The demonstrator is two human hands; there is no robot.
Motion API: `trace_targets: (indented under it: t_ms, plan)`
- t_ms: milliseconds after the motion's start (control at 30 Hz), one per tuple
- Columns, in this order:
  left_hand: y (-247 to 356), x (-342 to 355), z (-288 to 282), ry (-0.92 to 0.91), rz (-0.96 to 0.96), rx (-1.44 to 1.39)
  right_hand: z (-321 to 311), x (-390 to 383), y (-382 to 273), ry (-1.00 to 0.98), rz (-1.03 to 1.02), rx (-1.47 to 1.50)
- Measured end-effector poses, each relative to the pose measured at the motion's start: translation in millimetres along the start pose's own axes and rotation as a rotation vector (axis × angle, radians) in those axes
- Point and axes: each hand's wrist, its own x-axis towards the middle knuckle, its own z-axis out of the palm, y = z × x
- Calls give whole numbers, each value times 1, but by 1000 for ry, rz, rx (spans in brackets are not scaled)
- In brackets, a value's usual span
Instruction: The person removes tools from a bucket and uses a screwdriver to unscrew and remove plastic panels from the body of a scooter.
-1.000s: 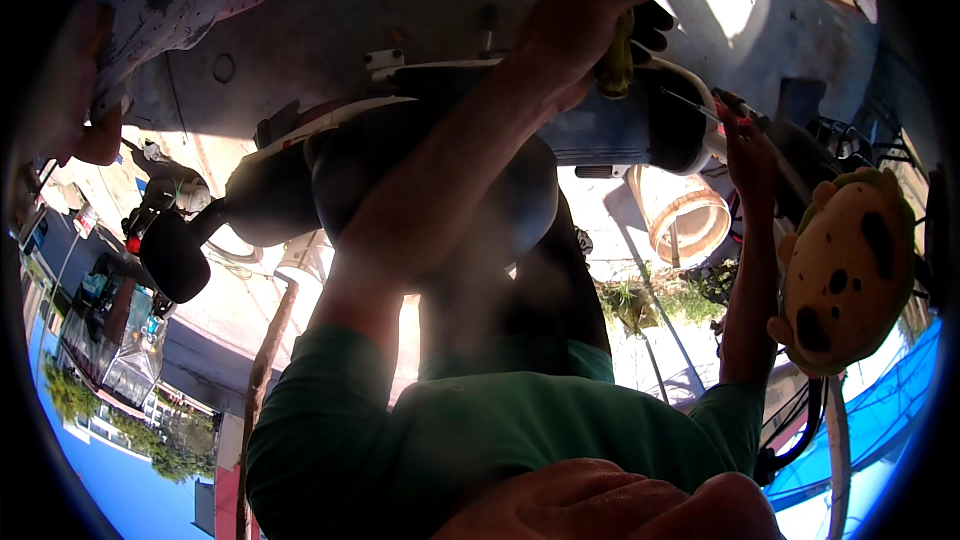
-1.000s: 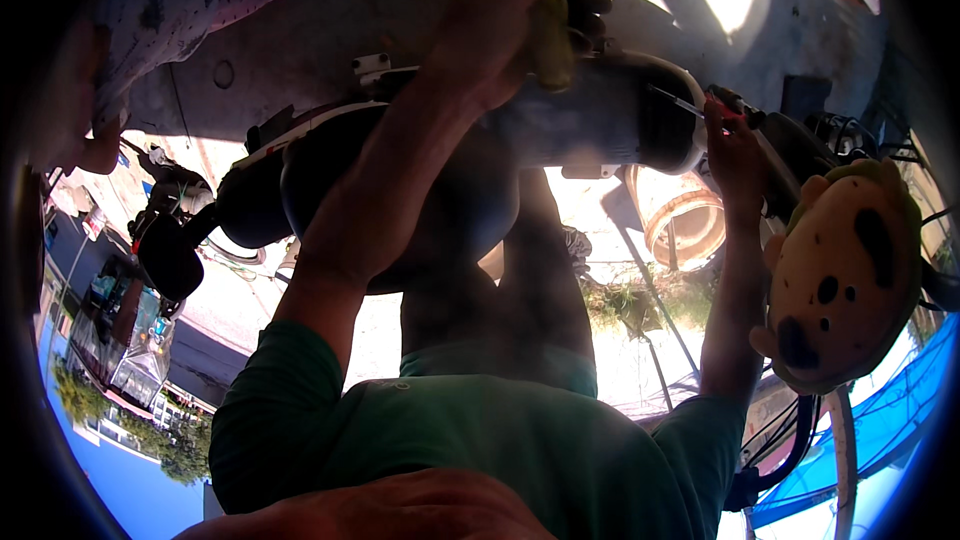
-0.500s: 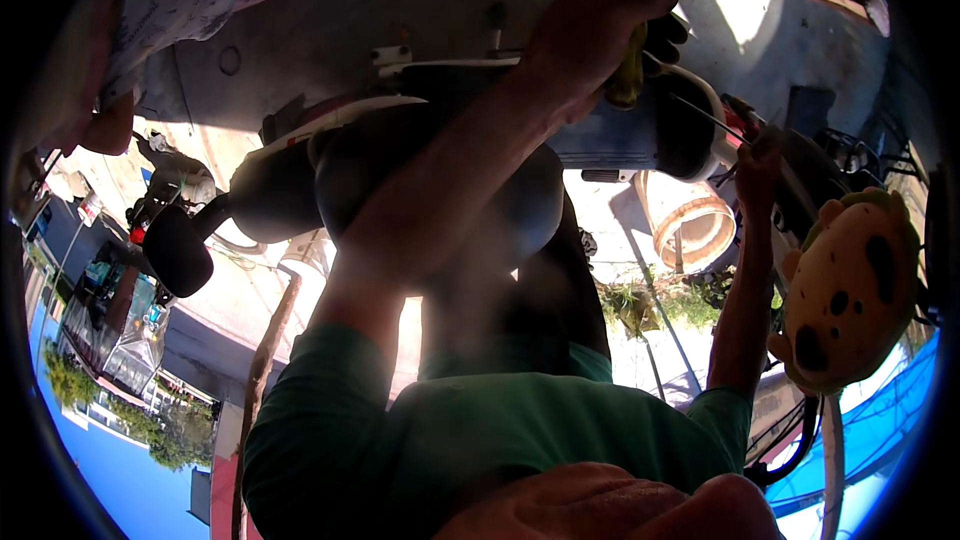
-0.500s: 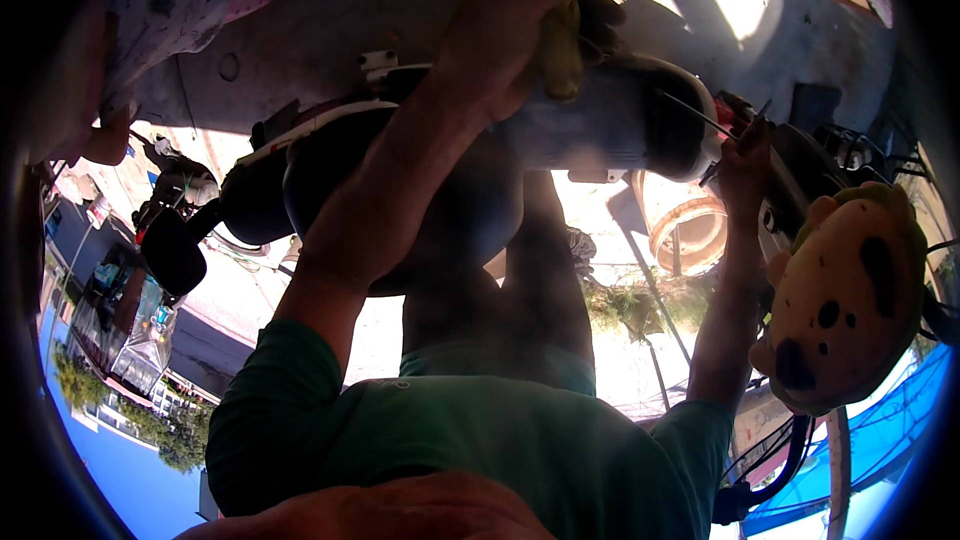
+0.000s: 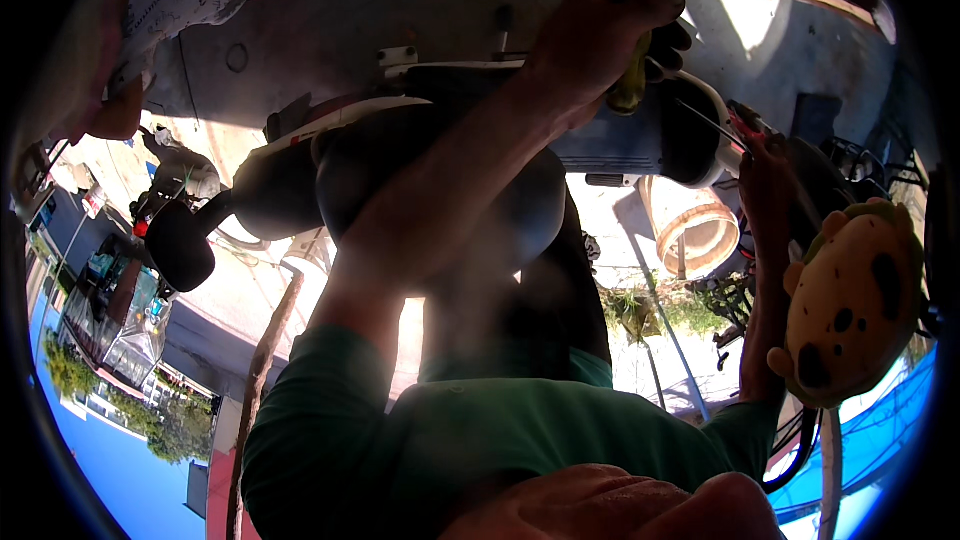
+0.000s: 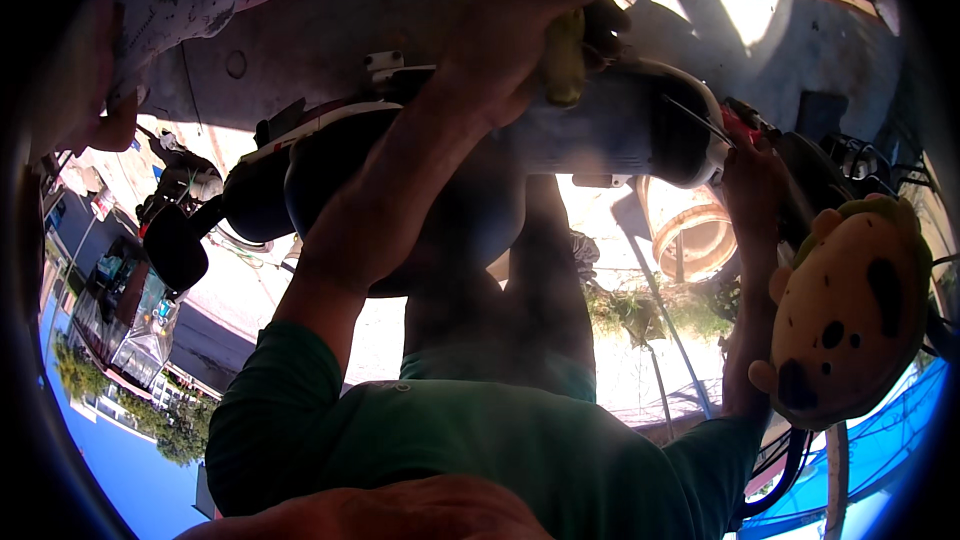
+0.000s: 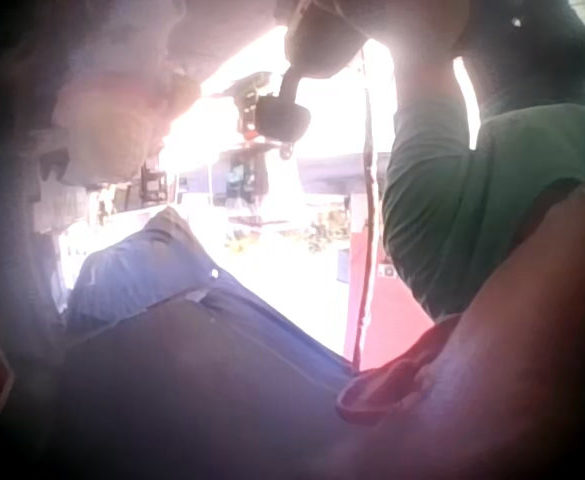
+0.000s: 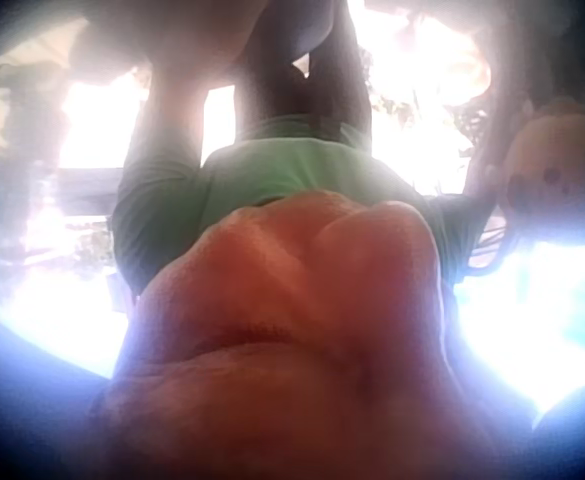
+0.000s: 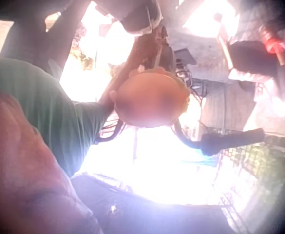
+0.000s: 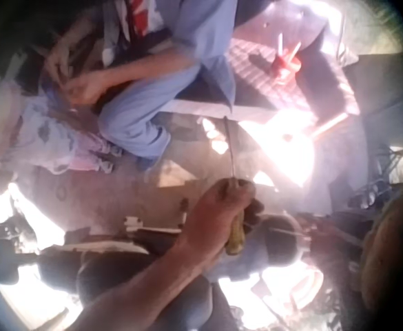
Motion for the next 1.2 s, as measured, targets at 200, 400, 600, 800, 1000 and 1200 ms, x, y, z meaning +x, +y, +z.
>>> trace_targets:
  t_ms: [200,400,600,800,1000,1200]
  plan:
    - [-2,2,-1,10,13,14,23,-6,18,-97,217,576]
    - [-2,2,0,3,40,-2,47,-4,9,206,261,665]
    - [0,0,1,16,25,-13,33,-9,3,256,-130,463]
    - [1,0,2,26,14,0,53,-2,20,376,-27,762]
    - [-1,2,4,25,2,23,41,11,29,353,-356,273]
    - [-2,0,3,22,28,66,17,5,9,394,-207,41]
